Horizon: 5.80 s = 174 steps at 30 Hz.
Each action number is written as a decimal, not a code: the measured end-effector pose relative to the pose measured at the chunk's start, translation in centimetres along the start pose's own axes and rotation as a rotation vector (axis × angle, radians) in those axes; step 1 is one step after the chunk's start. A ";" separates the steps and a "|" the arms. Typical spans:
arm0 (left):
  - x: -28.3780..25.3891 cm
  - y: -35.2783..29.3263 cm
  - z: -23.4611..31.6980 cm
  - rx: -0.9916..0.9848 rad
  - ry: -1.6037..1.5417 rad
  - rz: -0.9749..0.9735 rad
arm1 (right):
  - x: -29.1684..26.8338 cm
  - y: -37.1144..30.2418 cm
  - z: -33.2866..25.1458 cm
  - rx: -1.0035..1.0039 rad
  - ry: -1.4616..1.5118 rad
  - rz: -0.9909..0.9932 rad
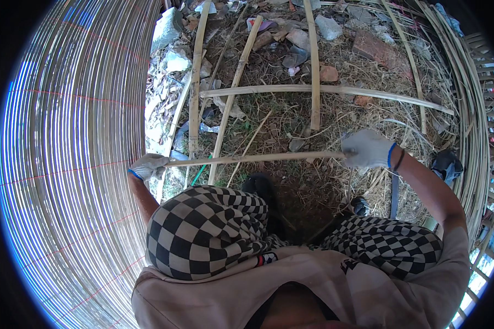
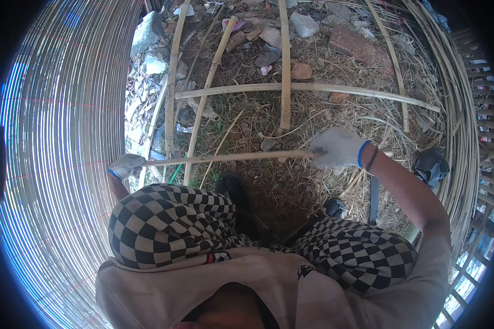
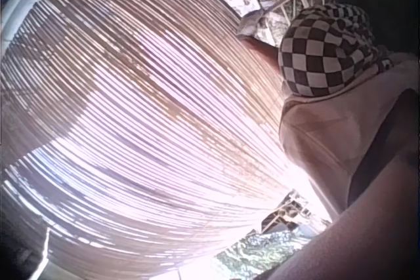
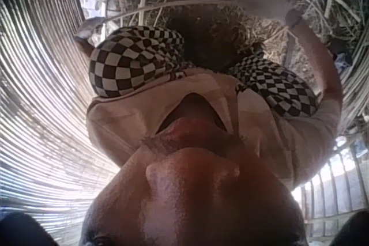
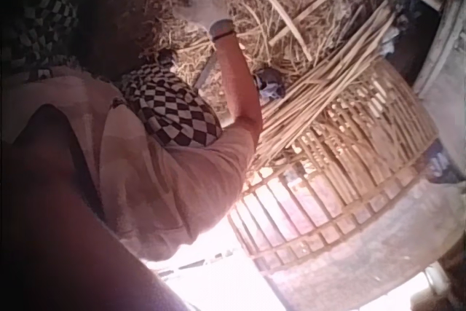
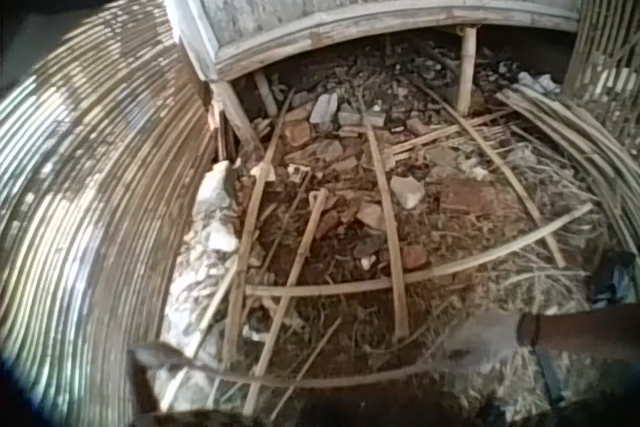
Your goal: Arranging thin bamboo strips into a grid pattern to prepare for weaving a mat or structure.
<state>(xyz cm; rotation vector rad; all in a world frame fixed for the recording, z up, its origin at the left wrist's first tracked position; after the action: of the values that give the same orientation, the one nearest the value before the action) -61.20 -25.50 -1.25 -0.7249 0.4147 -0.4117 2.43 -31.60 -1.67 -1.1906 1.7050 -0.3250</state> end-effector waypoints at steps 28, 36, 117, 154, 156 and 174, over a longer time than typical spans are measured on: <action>7.7 3.6 9.2 0.420 0.057 0.126 | -3.7 -4.4 10.4 0.193 1.229 0.973; 6.9 6.7 12.0 0.518 0.029 0.323 | -21.6 -6.5 19.6 0.501 -0.302 1.684; 4.6 19.3 3.2 0.381 -0.373 0.356 | 4.5 -16.1 27.9 1.069 0.398 1.182; 3.9 19.5 2.4 0.354 -0.357 0.324 | 2.9 -22.2 32.5 1.111 0.549 1.131; 4.5 19.6 2.5 0.384 -0.440 0.301 | 2.6 -22.5 32.8 1.143 0.349 1.220; 3.3 19.2 1.5 0.354 -0.277 0.386 | 2.1 -18.2 31.2 1.216 0.361 1.118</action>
<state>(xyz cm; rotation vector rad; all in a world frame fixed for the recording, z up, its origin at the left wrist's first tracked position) -53.55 -13.37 -14.50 -0.3367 0.2033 -0.0145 38.41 -32.72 -5.34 0.7357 1.6989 -0.7135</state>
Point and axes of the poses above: each hand's wrist, its own y-axis towards the middle knuckle, its own x-axis out of the palm, z = x × y, the point moved 4 cm from there along y, towards the middle knuckle, and after that the axes turned 11 degrees about -z, right-handed, at the moved point
